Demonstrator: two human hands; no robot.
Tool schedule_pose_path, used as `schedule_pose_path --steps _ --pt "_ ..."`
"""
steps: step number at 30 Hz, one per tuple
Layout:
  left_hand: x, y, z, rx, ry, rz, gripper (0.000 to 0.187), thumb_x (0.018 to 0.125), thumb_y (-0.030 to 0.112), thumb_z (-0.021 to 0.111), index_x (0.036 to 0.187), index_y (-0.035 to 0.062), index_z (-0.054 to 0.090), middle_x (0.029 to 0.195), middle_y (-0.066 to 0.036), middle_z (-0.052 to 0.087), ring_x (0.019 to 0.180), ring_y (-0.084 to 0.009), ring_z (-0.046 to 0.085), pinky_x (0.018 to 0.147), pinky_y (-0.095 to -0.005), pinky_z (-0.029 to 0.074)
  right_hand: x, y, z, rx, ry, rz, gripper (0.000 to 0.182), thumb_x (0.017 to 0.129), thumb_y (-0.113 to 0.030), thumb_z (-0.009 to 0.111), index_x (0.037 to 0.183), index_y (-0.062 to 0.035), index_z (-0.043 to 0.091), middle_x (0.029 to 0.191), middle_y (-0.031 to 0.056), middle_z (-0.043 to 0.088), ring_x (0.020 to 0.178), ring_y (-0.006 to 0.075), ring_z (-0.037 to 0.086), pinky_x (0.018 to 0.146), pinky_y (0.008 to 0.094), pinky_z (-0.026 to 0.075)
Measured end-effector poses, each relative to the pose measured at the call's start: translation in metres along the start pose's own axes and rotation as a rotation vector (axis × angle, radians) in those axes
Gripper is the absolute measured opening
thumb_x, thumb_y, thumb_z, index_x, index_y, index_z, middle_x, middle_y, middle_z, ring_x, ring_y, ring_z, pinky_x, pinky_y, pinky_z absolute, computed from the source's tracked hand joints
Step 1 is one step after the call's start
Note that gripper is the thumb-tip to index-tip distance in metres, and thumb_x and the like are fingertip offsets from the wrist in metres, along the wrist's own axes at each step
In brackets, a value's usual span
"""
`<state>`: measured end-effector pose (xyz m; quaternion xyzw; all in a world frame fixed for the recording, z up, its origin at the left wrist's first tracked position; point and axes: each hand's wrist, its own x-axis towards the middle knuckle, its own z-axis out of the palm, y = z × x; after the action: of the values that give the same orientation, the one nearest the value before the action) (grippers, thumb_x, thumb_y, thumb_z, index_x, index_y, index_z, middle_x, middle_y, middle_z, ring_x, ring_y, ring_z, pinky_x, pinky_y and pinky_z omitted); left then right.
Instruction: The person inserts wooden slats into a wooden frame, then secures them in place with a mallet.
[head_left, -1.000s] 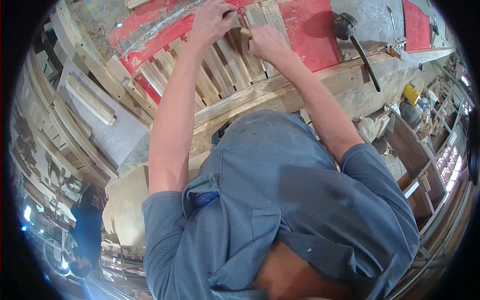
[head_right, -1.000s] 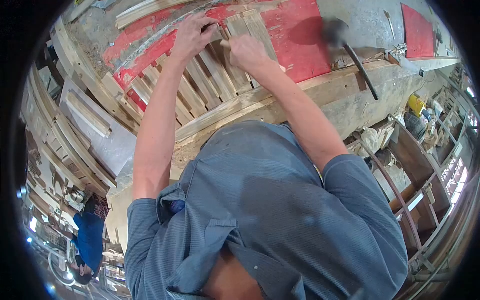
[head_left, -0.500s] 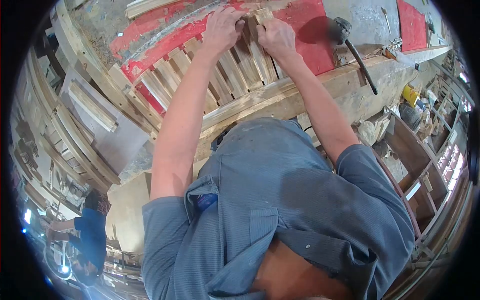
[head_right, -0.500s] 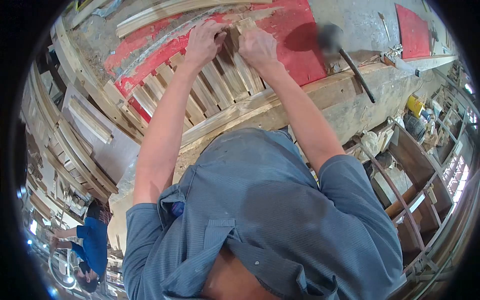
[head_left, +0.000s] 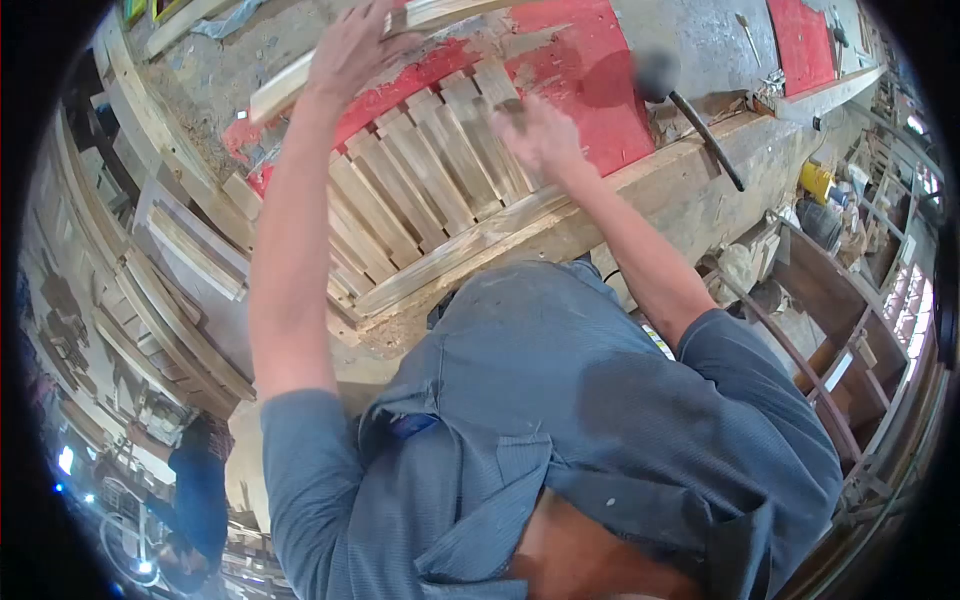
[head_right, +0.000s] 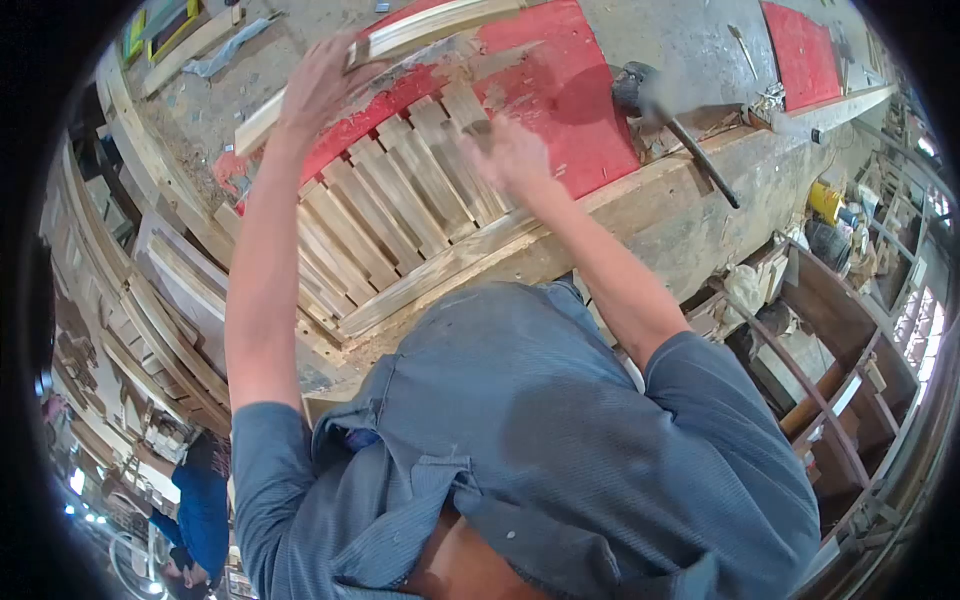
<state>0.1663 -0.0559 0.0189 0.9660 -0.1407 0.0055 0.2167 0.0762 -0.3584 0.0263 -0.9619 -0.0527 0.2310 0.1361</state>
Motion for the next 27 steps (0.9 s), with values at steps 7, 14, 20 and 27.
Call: schedule_pose_path --steps 7,14,20,27 --pt "-0.035 -0.005 -0.038 -0.359 -0.462 -0.085 0.042 0.084 0.029 0.075 0.118 0.0069 0.067 0.1 -0.014 0.066 0.094 -0.038 0.062 0.086 -0.0402 0.051 0.003 -0.003 -0.012 0.043 -0.098 0.058 0.071 0.091 -0.062 0.057 0.115 0.0046 0.058 0.107 0.0287 0.068 0.101 0.0451 0.067 0.086 0.0527 0.054" --pt "-0.054 0.021 0.003 0.075 0.08 -0.093 0.045 0.086 0.04 0.073 0.114 0.0054 0.063 0.106 -0.011 0.061 0.106 -0.0335 0.056 0.091 -0.0451 0.045 -0.003 0.061 -0.057 0.501 0.198 0.014 0.046 0.088 -0.045 0.072 0.103 -0.0014 0.07 0.096 0.0138 0.071 0.083 0.0209 0.067 0.077 0.0345 0.054" --pt "-0.1 0.021 0.021 0.052 0.125 -0.117 0.053 0.085 0.052 0.072 0.114 0.0088 0.061 0.105 -0.011 0.058 0.104 -0.0325 0.056 0.09 -0.0446 0.044 0.027 0.227 -0.105 -0.331 0.491 -0.014 0.057 0.079 -0.037 0.07 0.12 0.0011 0.06 0.105 0.0261 0.067 0.103 0.0424 0.064 0.091 0.0497 0.05" --pt "-0.11 0.008 0.026 -0.067 0.121 -0.296 0.062 0.073 0.064 0.075 0.092 0.0067 0.062 0.097 -0.011 0.057 0.097 -0.0334 0.055 0.081 -0.0476 0.044 0.06 0.202 -0.142 -0.025 -0.165 -0.123 0.031 0.089 -0.02 0.061 0.111 0.0005 0.07 0.101 0.0255 0.071 0.103 0.0373 0.068 0.091 0.045 0.049"
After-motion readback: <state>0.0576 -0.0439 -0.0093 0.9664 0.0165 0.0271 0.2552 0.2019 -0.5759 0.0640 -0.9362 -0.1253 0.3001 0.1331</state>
